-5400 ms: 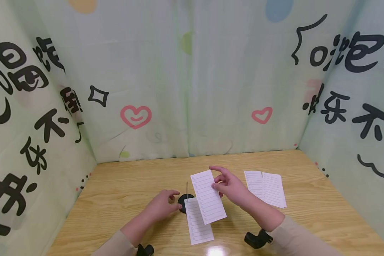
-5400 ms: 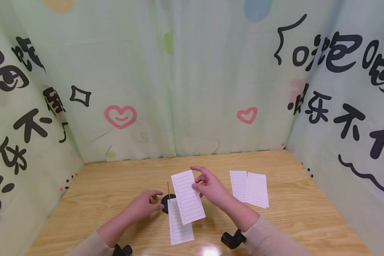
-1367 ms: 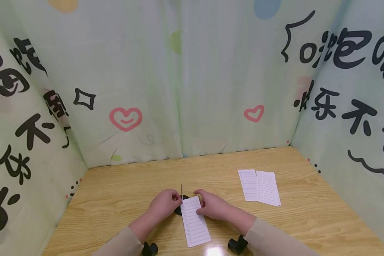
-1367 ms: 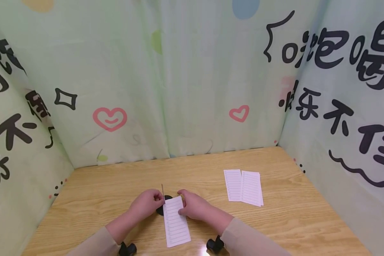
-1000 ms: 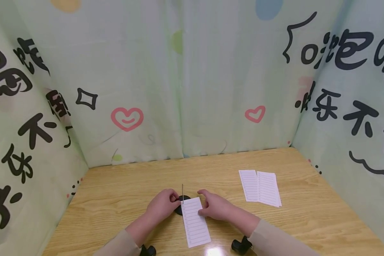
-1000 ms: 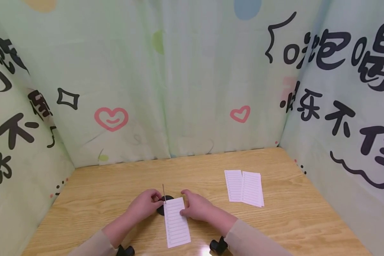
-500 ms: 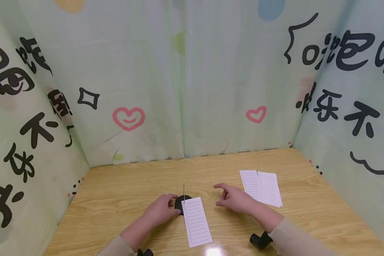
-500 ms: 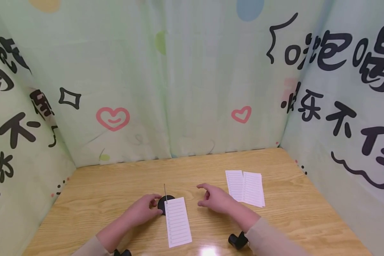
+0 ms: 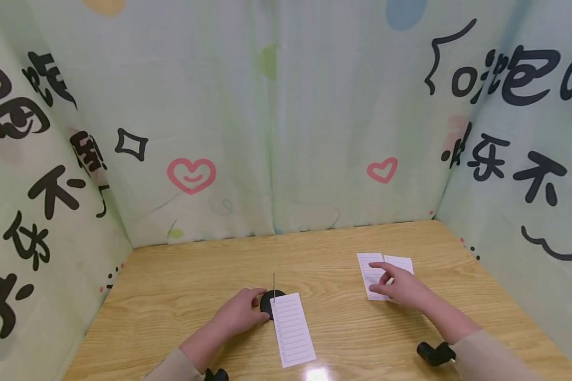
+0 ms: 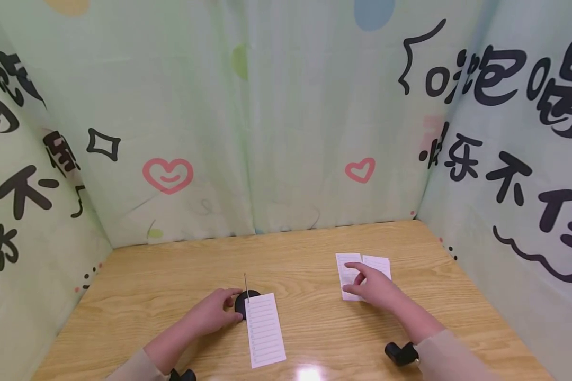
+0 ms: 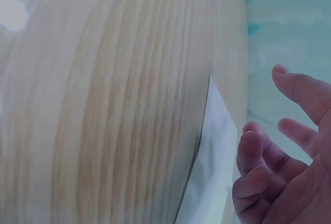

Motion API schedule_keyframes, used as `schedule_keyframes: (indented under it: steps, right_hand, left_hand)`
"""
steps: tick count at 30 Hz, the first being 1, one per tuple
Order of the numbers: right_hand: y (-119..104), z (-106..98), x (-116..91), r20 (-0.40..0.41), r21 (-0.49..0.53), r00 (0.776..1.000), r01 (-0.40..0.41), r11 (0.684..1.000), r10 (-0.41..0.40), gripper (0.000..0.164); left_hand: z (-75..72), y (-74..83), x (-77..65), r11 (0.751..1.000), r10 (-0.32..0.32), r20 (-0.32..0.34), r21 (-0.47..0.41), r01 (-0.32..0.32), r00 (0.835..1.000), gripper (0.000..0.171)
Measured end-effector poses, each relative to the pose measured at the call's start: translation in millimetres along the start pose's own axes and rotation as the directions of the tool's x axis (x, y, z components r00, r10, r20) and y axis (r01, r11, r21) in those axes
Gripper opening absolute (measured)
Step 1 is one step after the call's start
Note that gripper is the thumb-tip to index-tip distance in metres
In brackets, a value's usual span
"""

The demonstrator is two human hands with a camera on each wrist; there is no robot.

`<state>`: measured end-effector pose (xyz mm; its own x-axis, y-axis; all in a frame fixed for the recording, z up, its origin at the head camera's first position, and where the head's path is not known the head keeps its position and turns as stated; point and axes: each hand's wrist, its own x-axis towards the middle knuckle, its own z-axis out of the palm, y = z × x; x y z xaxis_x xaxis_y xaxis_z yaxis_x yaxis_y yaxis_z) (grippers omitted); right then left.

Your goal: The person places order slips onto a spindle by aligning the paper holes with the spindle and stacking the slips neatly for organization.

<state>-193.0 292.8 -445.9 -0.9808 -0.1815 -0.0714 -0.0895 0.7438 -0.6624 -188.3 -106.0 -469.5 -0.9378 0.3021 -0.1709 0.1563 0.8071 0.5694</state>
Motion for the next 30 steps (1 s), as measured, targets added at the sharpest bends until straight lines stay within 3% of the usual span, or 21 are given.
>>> schedule_keyframes:
  steps: [9, 25, 30]
  right_hand:
    - [24, -33, -7, -0.013, -0.060, 0.995, -0.099, 0.993, 0.099, 0.071]
    - [51, -48, 10, -0.029, -0.175, 0.990, -0.140, 0.975, 0.137, 0.068]
    - [59, -52, 16, -0.023, -0.153, 0.984, -0.177, 0.972, 0.175, 0.067]
  left_hand:
    - [-2.8, 0.6, -1.8, 1.000, -0.024, 0.007, -0.014, 0.024, 1.000, 0.061]
    - [-4.8, 0.5, 0.8, 1.000, -0.006, 0.023, -0.010, 0.006, 1.000, 0.058]
    - [-3.6, 0.3, 1.1, 1.000, -0.006, 0.031, -0.016, 0.006, 0.999, 0.059]
